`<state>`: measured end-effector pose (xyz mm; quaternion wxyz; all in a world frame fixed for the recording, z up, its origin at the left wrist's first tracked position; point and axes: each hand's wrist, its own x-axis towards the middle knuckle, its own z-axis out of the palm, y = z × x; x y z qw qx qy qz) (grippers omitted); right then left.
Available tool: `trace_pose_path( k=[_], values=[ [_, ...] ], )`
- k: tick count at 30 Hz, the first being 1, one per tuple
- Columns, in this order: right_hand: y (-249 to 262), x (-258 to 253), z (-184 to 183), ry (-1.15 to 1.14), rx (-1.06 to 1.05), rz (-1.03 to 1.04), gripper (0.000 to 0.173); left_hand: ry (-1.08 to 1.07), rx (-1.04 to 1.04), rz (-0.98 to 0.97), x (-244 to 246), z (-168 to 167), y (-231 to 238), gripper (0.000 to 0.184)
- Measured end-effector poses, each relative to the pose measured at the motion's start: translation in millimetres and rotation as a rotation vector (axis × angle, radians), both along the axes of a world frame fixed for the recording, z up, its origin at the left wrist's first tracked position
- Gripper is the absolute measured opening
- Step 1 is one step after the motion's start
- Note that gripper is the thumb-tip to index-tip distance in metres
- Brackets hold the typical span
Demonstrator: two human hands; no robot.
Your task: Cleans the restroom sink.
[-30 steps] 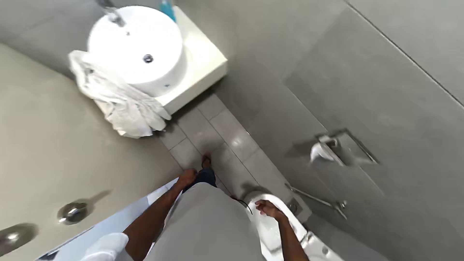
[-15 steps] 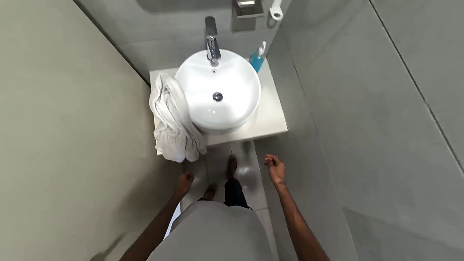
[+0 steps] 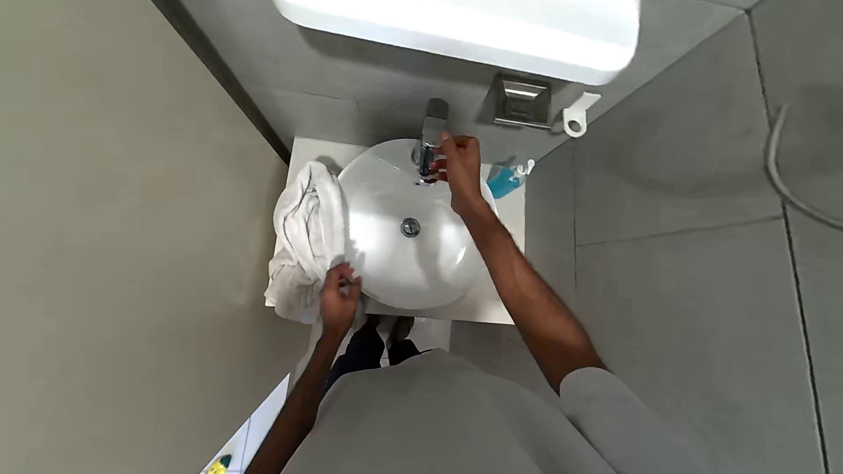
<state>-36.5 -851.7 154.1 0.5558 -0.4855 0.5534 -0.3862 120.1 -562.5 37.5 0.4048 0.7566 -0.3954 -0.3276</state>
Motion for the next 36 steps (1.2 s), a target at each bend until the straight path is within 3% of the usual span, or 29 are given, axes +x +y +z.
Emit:
trace_pose_path(
  k=[2,4,7,9,12,14,17,19,20,22,24,27,30,32,33,35,36],
  values=[
    [-8,9,-5,-0.035,0.029,-0.016,0.043,-0.060,0.122,-0.102,-1,-9,-42,0.062],
    [-4,11,-8,-0.050,0.038,-0.075,0.039,-0.302,0.187,-0.188,3,-23,-64,0.072],
    [-10,21,-4,-0.051,0.024,-0.107,0.032,-0.531,0.240,-0.111,36,-41,-67,0.069],
    [-14,25,-1,-0.083,0.037,-0.161,0.025,-0.522,0.262,-0.081,58,-44,-65,0.059],
    [-24,31,7,-0.121,-0.015,-0.182,0.019,-0.348,0.233,-0.118,62,-30,-86,0.078],
    [-27,32,2,-0.075,-0.139,-0.172,0.019,-0.239,0.211,-0.021,69,-26,-114,0.080],
    [-12,5,-36,0.122,-0.437,-0.165,0.020,-0.230,0.222,0.004,87,-37,-155,0.073],
    [3,-16,-75,0.161,-0.363,-0.224,0.021,-0.276,0.262,-0.064,96,-48,-167,0.070],
    [10,-23,-93,0.140,-0.168,-0.207,0.025,-0.299,0.273,-0.085,99,-53,-171,0.068],
    [16,-30,-123,-0.083,0.297,-0.090,0.033,-0.341,0.291,-0.093,99,-58,-172,0.064],
    [8,-16,-145,-0.405,0.561,-0.050,0.035,-0.375,0.298,-0.089,101,-59,-176,0.062],
    [-6,1,-163,-0.913,0.702,0.071,0.045,-0.384,0.349,-0.076,95,-55,-176,0.061],
    [-16,18,-171,-1.271,0.728,0.203,0.036,-0.389,0.353,-0.065,95,-54,-174,0.060],
    [-13,21,-167,-1.044,0.577,0.219,0.033,-0.394,0.339,-0.059,95,-55,-176,0.060],
    [-8,20,-165,-0.742,0.424,0.243,0.030,-0.388,0.335,-0.051,94,-56,-175,0.061],
    [0,13,-177,0.004,0.022,0.460,0.006,-0.376,0.329,-0.028,95,-58,-173,0.062],
    [3,12,-190,0.302,-0.152,0.579,0.017,-0.378,0.322,-0.023,96,-59,-174,0.062]
  ],
)
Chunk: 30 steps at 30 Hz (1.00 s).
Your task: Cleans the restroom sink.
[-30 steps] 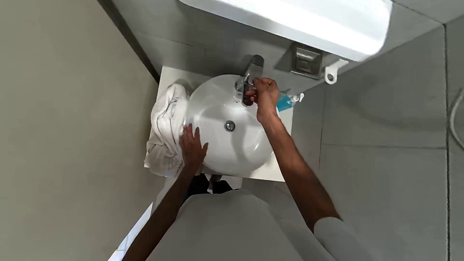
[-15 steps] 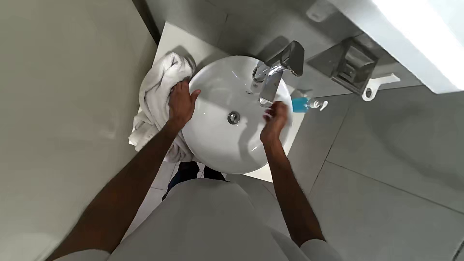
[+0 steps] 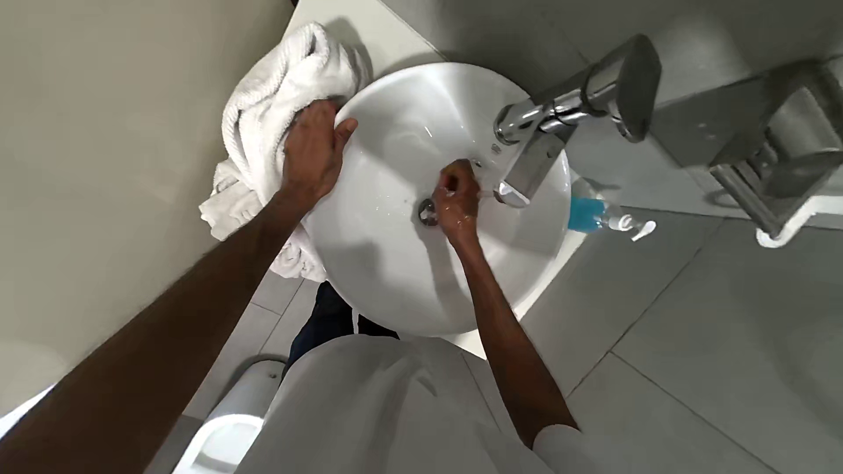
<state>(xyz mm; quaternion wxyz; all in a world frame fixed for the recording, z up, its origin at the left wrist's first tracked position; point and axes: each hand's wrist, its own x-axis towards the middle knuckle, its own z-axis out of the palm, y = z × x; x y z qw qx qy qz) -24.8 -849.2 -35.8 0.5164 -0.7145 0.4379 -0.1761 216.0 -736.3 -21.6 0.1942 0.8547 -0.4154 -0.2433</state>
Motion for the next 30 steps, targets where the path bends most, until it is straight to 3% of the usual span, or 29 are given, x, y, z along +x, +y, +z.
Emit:
trace_pose_path(
  k=[3,6,8,9,13,14,16,18,20,22,24,26,28,30],
  values=[
    [15,14,-56,0.405,-0.489,0.214,0.058,-0.011,-0.007,0.008,2,0,1,0.060],
    [39,72,-83,0.538,-0.712,0.175,0.082,-0.020,-0.030,0.008,2,-2,1,0.060],
    [59,108,-91,0.436,-0.786,0.176,0.081,-0.029,-0.028,0.012,6,-1,0,0.060],
    [79,98,-87,0.407,-0.760,0.243,0.078,-0.006,-0.010,0.008,-1,0,6,0.061],
    [130,7,-70,0.224,-0.632,0.837,0.060,-0.011,-0.037,0.022,2,-1,1,0.061],
    [129,-15,-69,0.250,-0.617,0.904,0.061,-0.003,-0.044,0.029,0,-1,4,0.061],
    [104,-27,-74,0.391,-0.672,0.833,0.077,-0.007,-0.058,0.036,2,-2,5,0.062],
    [63,-3,-83,0.500,-0.768,0.574,0.089,-0.012,-0.058,0.027,1,-2,5,0.063],
    [30,50,-91,0.486,-0.817,0.332,0.088,-0.023,-0.074,0.027,2,-3,4,0.062],
    [45,89,-92,0.388,-0.816,0.241,0.079,-0.018,-0.061,0.029,3,-3,5,0.063],
    [100,77,-81,0.265,-0.746,0.391,0.071,0.006,-0.044,0.028,-3,-2,6,0.065],
    [138,33,-67,0.232,-0.648,0.660,0.062,0.001,-0.059,0.032,3,0,3,0.065],
    [132,-13,-66,0.330,-0.647,0.852,0.064,0.015,-0.063,0.031,1,0,5,0.064],
    [92,-24,-71,0.463,-0.738,0.814,0.084,0.021,-0.058,0.030,1,0,5,0.064]
  ],
)
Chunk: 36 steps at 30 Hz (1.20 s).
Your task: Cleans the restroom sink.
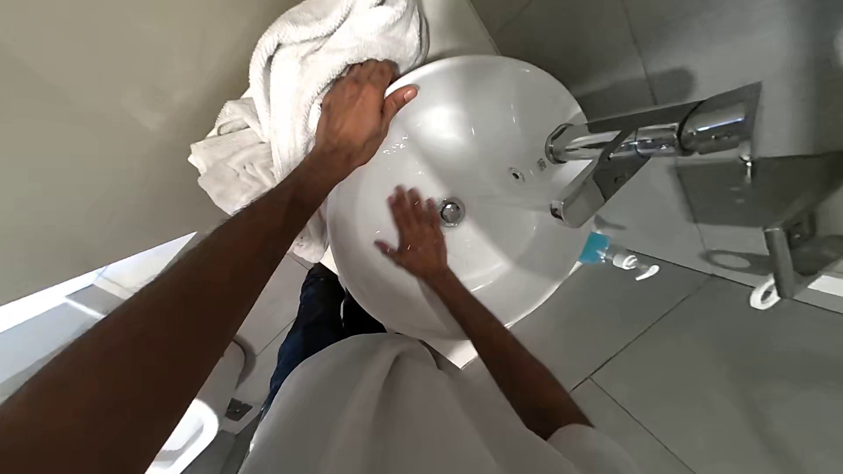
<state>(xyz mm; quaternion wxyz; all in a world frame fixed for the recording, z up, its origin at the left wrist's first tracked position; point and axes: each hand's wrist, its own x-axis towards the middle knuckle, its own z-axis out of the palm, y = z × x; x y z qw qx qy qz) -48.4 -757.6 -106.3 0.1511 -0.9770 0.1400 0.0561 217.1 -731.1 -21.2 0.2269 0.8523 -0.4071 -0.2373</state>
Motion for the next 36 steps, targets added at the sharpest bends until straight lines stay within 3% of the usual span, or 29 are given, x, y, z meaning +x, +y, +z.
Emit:
trace_pose_path(
  k=[3,5,7,10,12,14,17,20,22,25,28,30,33,34,36],
  values=[
    [-68,46,-15,-0.103,-0.160,-0.272,0.095,-0.004,0.014,0.006,1,0,-2,0.065],
    [-81,72,-17,-0.201,-0.145,-0.345,0.081,-0.003,0.036,0.011,-1,1,-1,0.066],
    [-77,73,-16,-0.227,-0.117,-0.281,0.062,-0.006,0.045,0.008,-1,2,-3,0.067],
    [-74,41,-6,-0.190,-0.054,0.037,0.047,-0.010,0.054,0.018,-2,0,-2,0.069],
    [-89,26,-4,-0.349,0.043,-0.061,0.036,-0.005,0.056,0.019,-1,1,-3,0.069],
    [-102,30,10,-0.473,0.310,-0.404,0.027,0.003,0.056,0.027,0,1,-2,0.068],
    [-113,35,44,-0.570,0.958,-1.032,0.026,0.009,0.058,0.020,1,1,-3,0.068],
    [-122,14,67,-0.605,1.781,-1.237,0.041,0.009,0.046,0.030,-1,0,-2,0.068],
    [-122,11,74,-0.729,2.021,-1.234,0.038,0.007,0.043,0.034,1,0,-2,0.066],
    [-117,28,93,-0.737,1.978,-1.149,0.031,0.015,0.055,0.034,0,0,-2,0.066],
    [-120,37,102,-0.512,2.031,-0.863,0.060,0.019,0.056,0.033,0,1,-2,0.066],
    [-126,28,101,-0.597,2.020,-0.900,0.054,0.019,0.061,0.034,-1,1,-2,0.065],
    [-124,19,104,-0.872,2.030,-1.157,0.029,0.014,0.064,0.034,1,1,-1,0.064],
    [-121,20,106,-0.872,2.007,-1.174,0.028,0.018,0.063,0.032,0,1,-1,0.064],
    [-121,20,112,-0.607,1.970,-1.028,0.038,0.018,0.065,0.030,0,2,-2,0.064]
  ],
)
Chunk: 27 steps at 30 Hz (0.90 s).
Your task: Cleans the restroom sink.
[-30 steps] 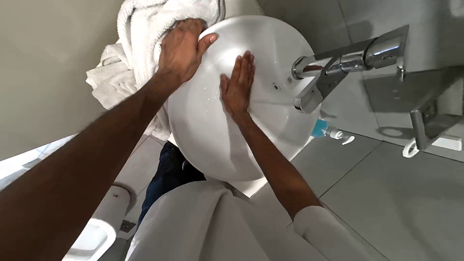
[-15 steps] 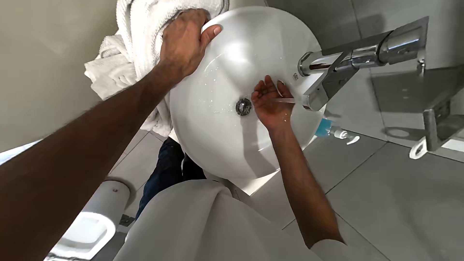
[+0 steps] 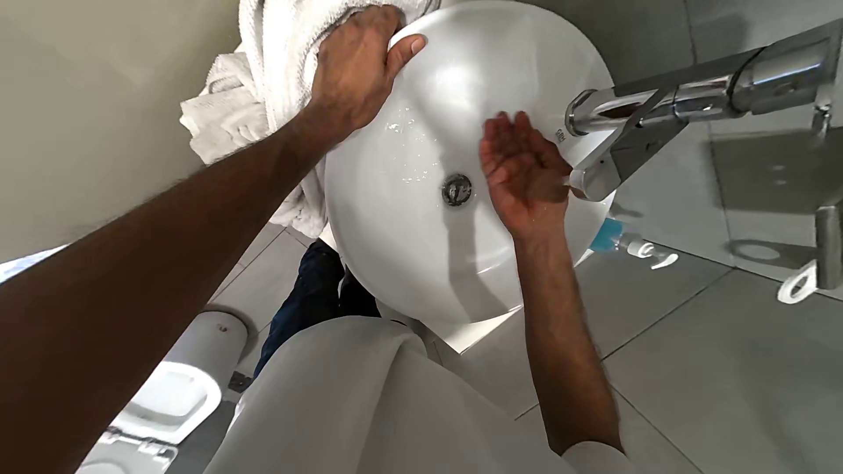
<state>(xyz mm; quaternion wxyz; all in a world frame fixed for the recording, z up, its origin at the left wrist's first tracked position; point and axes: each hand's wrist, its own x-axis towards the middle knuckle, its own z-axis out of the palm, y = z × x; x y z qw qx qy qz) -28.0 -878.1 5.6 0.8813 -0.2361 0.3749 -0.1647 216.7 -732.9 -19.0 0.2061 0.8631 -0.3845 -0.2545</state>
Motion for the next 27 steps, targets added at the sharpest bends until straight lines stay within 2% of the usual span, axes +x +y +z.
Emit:
trace_pose_path(
  k=[2,3,6,9,12,14,15,17,18,19,20,21,23,25,27],
  values=[
    [-7,5,4,0.040,0.012,0.278,0.050,-0.002,-0.004,0.002,1,1,-1,0.064],
    [-9,5,2,0.055,0.017,0.268,0.051,-0.004,0.000,0.004,1,1,0,0.064],
    [-10,-1,-11,0.048,0.043,-0.097,0.033,-0.009,0.004,0.012,0,1,-1,0.063],
    [9,1,-13,0.011,0.061,-0.099,0.036,0.009,0.021,0.016,1,1,-1,0.064],
    [12,-4,-19,-0.188,0.110,-0.264,0.043,0.013,0.030,0.012,2,0,-2,0.065],
    [8,-8,-22,-0.224,0.069,-0.312,0.044,0.014,0.046,0.019,0,0,-1,0.063],
    [10,-11,-24,-0.174,-0.051,-0.199,0.044,0.011,0.048,0.024,-1,0,-1,0.062],
    [14,-14,-16,0.052,-0.330,0.369,0.041,0.012,0.047,0.024,0,2,-1,0.061],
    [15,-6,-8,0.171,-0.335,0.675,0.039,0.016,0.046,0.021,-1,3,-1,0.060],
    [19,5,-3,0.279,-0.311,0.883,0.039,0.021,0.041,0.022,-1,3,-1,0.059],
    [23,17,-1,0.378,-0.318,0.939,0.038,0.022,0.038,0.022,-1,3,-1,0.059],
    [25,25,-2,0.457,-0.352,0.844,0.036,0.022,0.038,0.021,-2,3,-1,0.058],
    [18,41,-12,0.429,-0.367,0.367,0.032,0.019,0.042,0.023,-1,4,-1,0.057],
    [4,51,-28,0.141,-0.150,-0.078,0.036,0.011,0.049,0.026,-1,3,0,0.059],
    [-2,44,-42,-0.142,0.038,-0.232,0.042,0.019,0.062,0.030,-2,4,0,0.062]
  ],
)
